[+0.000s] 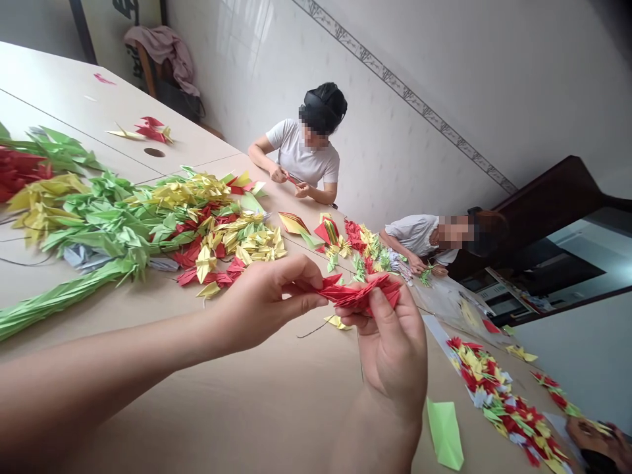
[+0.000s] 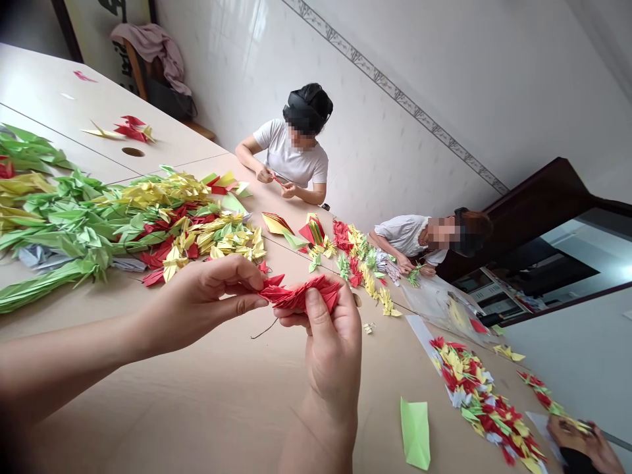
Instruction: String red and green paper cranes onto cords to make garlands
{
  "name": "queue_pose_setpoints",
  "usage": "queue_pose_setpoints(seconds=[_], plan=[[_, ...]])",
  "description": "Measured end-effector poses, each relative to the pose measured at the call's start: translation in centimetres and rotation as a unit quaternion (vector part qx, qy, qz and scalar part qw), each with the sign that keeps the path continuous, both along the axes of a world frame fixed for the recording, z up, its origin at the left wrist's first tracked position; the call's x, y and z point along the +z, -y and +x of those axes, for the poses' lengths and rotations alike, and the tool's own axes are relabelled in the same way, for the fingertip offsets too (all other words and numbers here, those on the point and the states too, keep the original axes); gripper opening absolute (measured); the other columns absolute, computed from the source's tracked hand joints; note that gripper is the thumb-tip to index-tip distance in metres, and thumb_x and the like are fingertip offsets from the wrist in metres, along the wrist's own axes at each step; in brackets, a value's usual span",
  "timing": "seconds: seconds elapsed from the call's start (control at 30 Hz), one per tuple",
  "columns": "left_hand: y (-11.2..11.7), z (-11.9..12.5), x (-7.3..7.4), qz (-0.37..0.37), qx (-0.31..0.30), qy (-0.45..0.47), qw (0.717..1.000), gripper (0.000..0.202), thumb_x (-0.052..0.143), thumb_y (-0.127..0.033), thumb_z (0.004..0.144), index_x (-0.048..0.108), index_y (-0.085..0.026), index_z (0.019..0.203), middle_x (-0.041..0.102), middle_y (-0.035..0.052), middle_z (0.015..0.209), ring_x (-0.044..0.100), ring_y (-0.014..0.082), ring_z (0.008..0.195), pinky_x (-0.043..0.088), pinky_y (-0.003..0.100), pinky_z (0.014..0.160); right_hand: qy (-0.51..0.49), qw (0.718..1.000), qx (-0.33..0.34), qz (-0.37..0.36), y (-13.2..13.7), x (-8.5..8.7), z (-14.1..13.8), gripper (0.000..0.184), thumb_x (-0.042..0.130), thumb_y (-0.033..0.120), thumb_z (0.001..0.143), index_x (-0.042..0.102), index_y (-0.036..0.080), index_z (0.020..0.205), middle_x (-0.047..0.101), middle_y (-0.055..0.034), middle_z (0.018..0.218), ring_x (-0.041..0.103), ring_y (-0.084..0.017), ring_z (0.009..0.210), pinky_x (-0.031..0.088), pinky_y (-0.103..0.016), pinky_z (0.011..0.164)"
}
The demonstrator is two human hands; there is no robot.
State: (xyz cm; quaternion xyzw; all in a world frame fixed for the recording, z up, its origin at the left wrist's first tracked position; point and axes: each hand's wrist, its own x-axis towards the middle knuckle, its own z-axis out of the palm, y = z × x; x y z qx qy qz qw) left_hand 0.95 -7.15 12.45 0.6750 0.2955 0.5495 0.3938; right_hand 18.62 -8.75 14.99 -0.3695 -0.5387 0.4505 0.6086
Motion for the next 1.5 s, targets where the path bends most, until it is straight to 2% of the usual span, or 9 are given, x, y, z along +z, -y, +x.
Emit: queue_pose_setpoints(seconds=[0.17,0.5,0.8,0.93,1.03,1.1,1.27,1.4,1.5], plan=[[0.3,-0.08,0.2,0.087,0.07,-0.058,0.992,0.007,0.065,-0.014,0.084,0.061,-0.017,0.079,0.067,-0.0045,0.071,0.06,0.0052,0.062,0.048,0.012,0.057,-0.011,1.0,-0.005,0.022,0.1,0.11,0.2,0.013,0.068,0.033,0.088,0.064,0.023,0.094,0.073,0.0022,0.072,0.07,-0.01,0.055,0.056,-0.018,0.052],[0.34,-0.13,-0.01,0.13,0.09,-0.085,0.984,0.007,0.068,-0.013,0.084,0.062,-0.018,0.083,0.07,-0.0052,0.074,0.064,0.0053,0.065,0.048,0.01,0.058,-0.003,1.0,0.002,0.006,0.19,-0.1,0.04,0.013,0.066,0.033,0.089,0.063,0.023,0.097,0.072,0.0022,0.077,0.069,-0.01,0.057,0.056,-0.019,0.053],[0.63,0.15,-0.18,0.115,0.084,-0.074,0.987,0.009,0.067,-0.018,0.085,0.059,-0.019,0.086,0.072,-0.0021,0.08,0.065,0.0082,0.07,0.048,0.014,0.055,0.016,1.0,0.01,-0.016,0.17,0.11,-0.04,0.015,0.066,0.034,0.088,0.06,0.023,0.097,0.071,0.0027,0.077,0.068,-0.012,0.055,0.057,-0.024,0.052],[0.63,0.16,-0.16,0.093,0.068,-0.052,0.992,0.009,0.066,-0.018,0.086,0.057,-0.019,0.086,0.07,-0.0013,0.082,0.065,0.0094,0.075,0.052,0.017,0.065,0.018,1.0,0.012,-0.018,0.2,0.1,-0.16,0.019,0.067,0.035,0.088,0.058,0.022,0.099,0.072,0.0015,0.076,0.07,-0.014,0.055,0.058,-0.025,0.051],[0.59,0.02,-0.06,0.064,0.037,-0.033,0.997,0.011,0.063,-0.019,0.088,0.054,-0.018,0.083,0.066,-0.002,0.077,0.062,0.0088,0.071,0.051,0.019,0.065,0.01,1.0,0.021,-0.018,0.21,0.2,-0.3,0.019,0.067,0.034,0.088,0.057,0.022,0.099,0.073,0.0012,0.074,0.071,-0.014,0.055,0.059,-0.025,0.052],[0.61,-0.08,0.02,0.056,0.038,-0.033,0.997,0.014,0.063,-0.021,0.088,0.052,-0.018,0.08,0.064,-0.0017,0.074,0.059,0.009,0.068,0.05,0.019,0.061,0.005,0.999,0.025,-0.02,0.2,0.29,-0.4,0.018,0.066,0.033,0.088,0.058,0.022,0.098,0.073,0.0013,0.073,0.072,-0.015,0.057,0.059,-0.025,0.053],[0.7,-0.1,0.2,0.073,0.062,-0.033,0.995,0.015,0.062,-0.019,0.088,0.05,-0.019,0.08,0.06,-0.0021,0.072,0.055,0.0087,0.066,0.048,0.02,0.06,0.003,1.0,0.013,-0.018,0.24,0.35,-0.4,0.018,0.068,0.034,0.086,0.059,0.021,0.094,0.073,0.001,0.073,0.073,-0.015,0.061,0.06,-0.024,0.055],[0.63,-0.04,0.19,0.089,0.054,-0.029,0.994,0.009,0.059,-0.016,0.089,0.052,-0.018,0.085,0.058,-0.0024,0.074,0.055,0.008,0.068,0.048,0.019,0.061,0.019,1.0,0.004,-0.015,0.37,0.15,-0.1,0.022,0.075,0.029,0.081,0.061,0.022,0.097,0.073,0.0032,0.076,0.072,-0.013,0.062,0.06,-0.023,0.057],[0.58,-0.11,0.14,0.105,0.047,-0.057,0.992,0.005,0.057,-0.013,0.09,0.056,-0.018,0.09,0.061,-0.0015,0.078,0.055,0.0078,0.07,0.047,0.018,0.062,0.03,0.999,0.001,-0.013,0.4,0.03,0.1,0.023,0.076,0.027,0.08,0.065,0.024,0.1,0.073,0.0042,0.076,0.07,-0.011,0.059,0.058,-0.021,0.055]])
